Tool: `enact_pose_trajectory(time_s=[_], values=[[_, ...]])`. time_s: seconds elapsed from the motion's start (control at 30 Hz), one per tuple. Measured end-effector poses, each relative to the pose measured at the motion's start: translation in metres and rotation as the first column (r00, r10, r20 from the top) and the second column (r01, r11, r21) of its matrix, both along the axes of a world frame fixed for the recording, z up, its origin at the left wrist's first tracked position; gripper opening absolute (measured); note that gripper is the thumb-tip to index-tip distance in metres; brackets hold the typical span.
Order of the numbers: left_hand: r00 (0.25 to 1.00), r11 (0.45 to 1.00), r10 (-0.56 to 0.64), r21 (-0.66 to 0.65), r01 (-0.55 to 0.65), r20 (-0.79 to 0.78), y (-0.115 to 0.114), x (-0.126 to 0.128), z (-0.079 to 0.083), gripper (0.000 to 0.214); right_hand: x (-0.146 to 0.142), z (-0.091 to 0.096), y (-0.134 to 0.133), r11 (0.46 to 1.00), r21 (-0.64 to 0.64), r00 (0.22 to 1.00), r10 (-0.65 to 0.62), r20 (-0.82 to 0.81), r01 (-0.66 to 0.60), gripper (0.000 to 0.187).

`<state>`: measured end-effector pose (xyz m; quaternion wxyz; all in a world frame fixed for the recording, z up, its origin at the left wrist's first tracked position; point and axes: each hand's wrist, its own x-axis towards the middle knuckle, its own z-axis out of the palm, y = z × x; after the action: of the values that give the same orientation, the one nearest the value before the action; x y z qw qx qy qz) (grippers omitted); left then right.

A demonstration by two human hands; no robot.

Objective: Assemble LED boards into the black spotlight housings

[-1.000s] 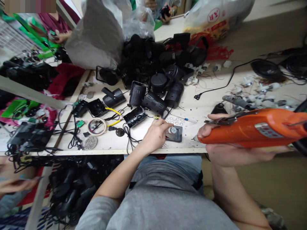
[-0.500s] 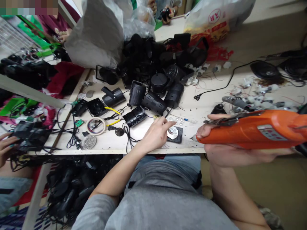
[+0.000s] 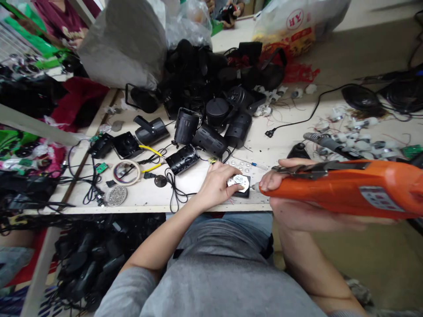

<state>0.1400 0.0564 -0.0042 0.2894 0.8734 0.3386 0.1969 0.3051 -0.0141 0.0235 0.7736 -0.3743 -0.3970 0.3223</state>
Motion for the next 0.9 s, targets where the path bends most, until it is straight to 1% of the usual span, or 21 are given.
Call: enact_pose_trajectory(time_s=[0.1, 0.17, 0.27, 0.37, 0.43, 0.53, 0.6, 0.7, 0.8, 0.9], values=[[0.998, 0.998, 0.050, 0.021, -0.051, 0.044, -0.005, 0.000, -0.008, 0.029, 0.000, 0.000, -0.001, 0.998, 0.039, 0.999, -0.042, 0.027, 0.041, 0.090], [0.998, 0.999, 0.022, 0.041, -0.024, 0.053, -0.008, 0.000, -0.010, 0.027, -0.001, 0.002, -0.001, 0.998, 0.048, 0.999, -0.045, 0.027, 0.043, 0.091], [0.999, 0.998, -0.040, 0.052, 0.040, -0.004, -0.010, 0.000, -0.008, 0.024, -0.005, 0.005, 0.000, 0.997, 0.052, 0.998, -0.061, 0.028, 0.060, 0.092], [0.999, 0.997, -0.021, 0.073, 0.024, -0.044, -0.009, -0.001, -0.007, 0.026, -0.008, 0.005, 0.001, 0.994, 0.055, 0.995, -0.095, 0.034, 0.093, 0.090], [1.000, 0.998, -0.017, 0.062, 0.018, -0.020, -0.006, -0.001, -0.009, 0.030, -0.008, 0.004, 0.000, 0.995, 0.040, 0.996, -0.089, 0.029, 0.088, 0.091], [0.999, 0.999, -0.041, 0.034, 0.040, 0.013, -0.004, -0.002, -0.015, 0.035, -0.008, 0.001, 0.000, 0.998, 0.007, 0.997, -0.068, 0.027, 0.068, 0.093], [1.000, 0.998, -0.025, 0.061, 0.024, 0.009, -0.005, -0.003, -0.019, 0.037, -0.007, 0.000, 0.001, 0.999, 0.016, 0.998, -0.047, 0.030, 0.047, 0.092], [1.000, 0.992, 0.029, 0.127, -0.030, 0.003, -0.009, -0.002, -0.023, 0.039, -0.008, -0.001, 0.006, 0.998, 0.056, 0.999, -0.007, 0.041, 0.005, 0.092], [0.999, 0.990, 0.040, 0.133, -0.041, 0.012, -0.011, -0.002, -0.023, 0.042, -0.010, -0.001, 0.009, 0.996, 0.079, 0.998, -0.045, 0.051, 0.041, 0.093], [1.000, 0.994, 0.026, 0.106, -0.025, -0.002, -0.010, -0.002, -0.022, 0.038, -0.011, -0.002, 0.008, 0.999, 0.035, 0.998, -0.042, 0.043, 0.040, 0.091]])
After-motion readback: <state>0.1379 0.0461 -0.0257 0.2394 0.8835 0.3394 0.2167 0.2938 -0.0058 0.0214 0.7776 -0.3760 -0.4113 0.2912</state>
